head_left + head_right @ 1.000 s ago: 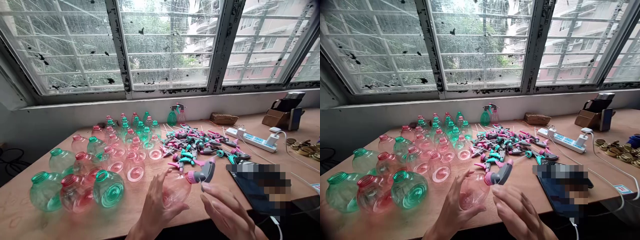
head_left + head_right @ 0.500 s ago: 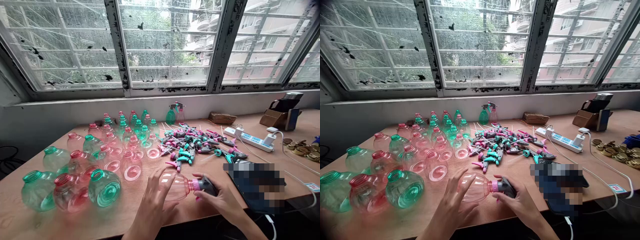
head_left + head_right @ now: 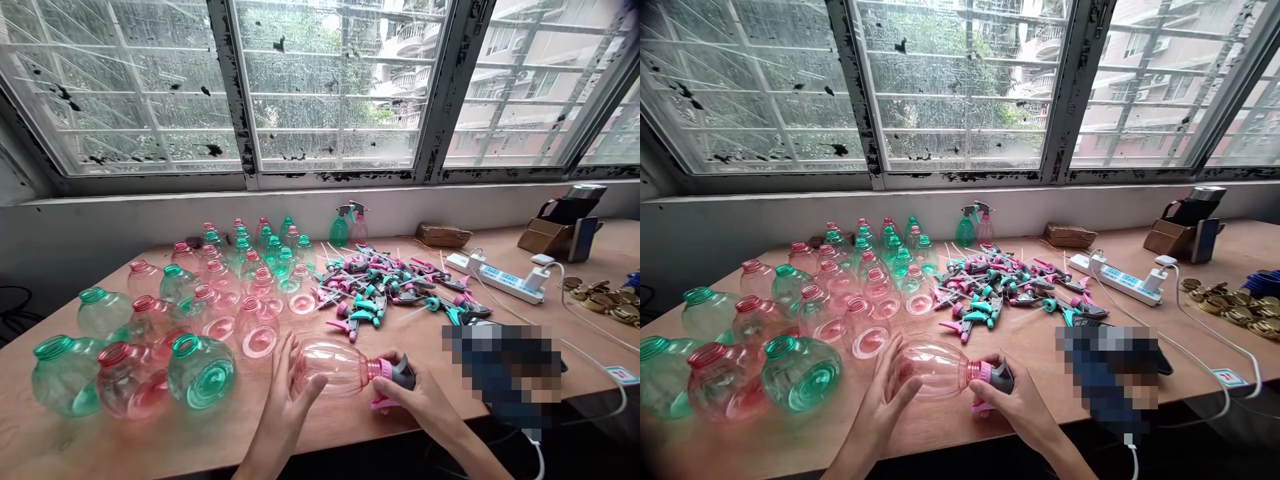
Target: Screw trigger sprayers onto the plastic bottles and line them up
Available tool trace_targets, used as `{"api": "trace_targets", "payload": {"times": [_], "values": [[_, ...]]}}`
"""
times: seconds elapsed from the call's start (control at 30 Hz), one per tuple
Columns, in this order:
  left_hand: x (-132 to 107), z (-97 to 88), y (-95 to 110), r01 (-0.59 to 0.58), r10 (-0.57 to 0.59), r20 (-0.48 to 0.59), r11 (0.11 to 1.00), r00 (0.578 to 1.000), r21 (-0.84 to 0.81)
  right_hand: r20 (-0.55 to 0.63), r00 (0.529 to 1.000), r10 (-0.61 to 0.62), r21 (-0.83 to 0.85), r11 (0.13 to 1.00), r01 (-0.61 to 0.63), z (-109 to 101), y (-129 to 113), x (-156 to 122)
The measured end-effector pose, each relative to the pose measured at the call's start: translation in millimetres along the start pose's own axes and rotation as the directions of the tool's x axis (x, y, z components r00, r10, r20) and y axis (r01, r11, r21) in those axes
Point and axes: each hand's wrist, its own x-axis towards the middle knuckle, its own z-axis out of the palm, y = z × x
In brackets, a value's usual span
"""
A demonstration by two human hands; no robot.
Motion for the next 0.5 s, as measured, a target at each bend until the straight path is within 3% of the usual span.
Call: {"api": "trace_targets", "payload": {"times": [0.1,0.23,0.37,0.5], "values": [[-0.2,-4.8,-2.0,0.062,-0.062,0.117,0.998,0.991,0.008,0.026,1.0,-0.017,0.014,1.0,0.017,0.9,2.0,4.4],[-2.1,-7.5,-0.2,-0.018,0.011,0.15,0.999,0.989,0.041,0.034,0.999,-0.033,0.07,0.997,0.03,-2.5,7.2,8.3],[-1.7,-7.2,-0.6,0.092,-0.04,0.277,0.98,0.96,-0.175,0.036,0.999,-0.035,0.049,0.998,0.033,-4.7,8.8,7.9],[-2.5,-8.8,0.1,0.175,-0.102,0.248,0.941,0.963,-0.291,0.046,0.998,-0.04,-0.046,0.998,0.042,-2.5,5.2,2.9]]}}
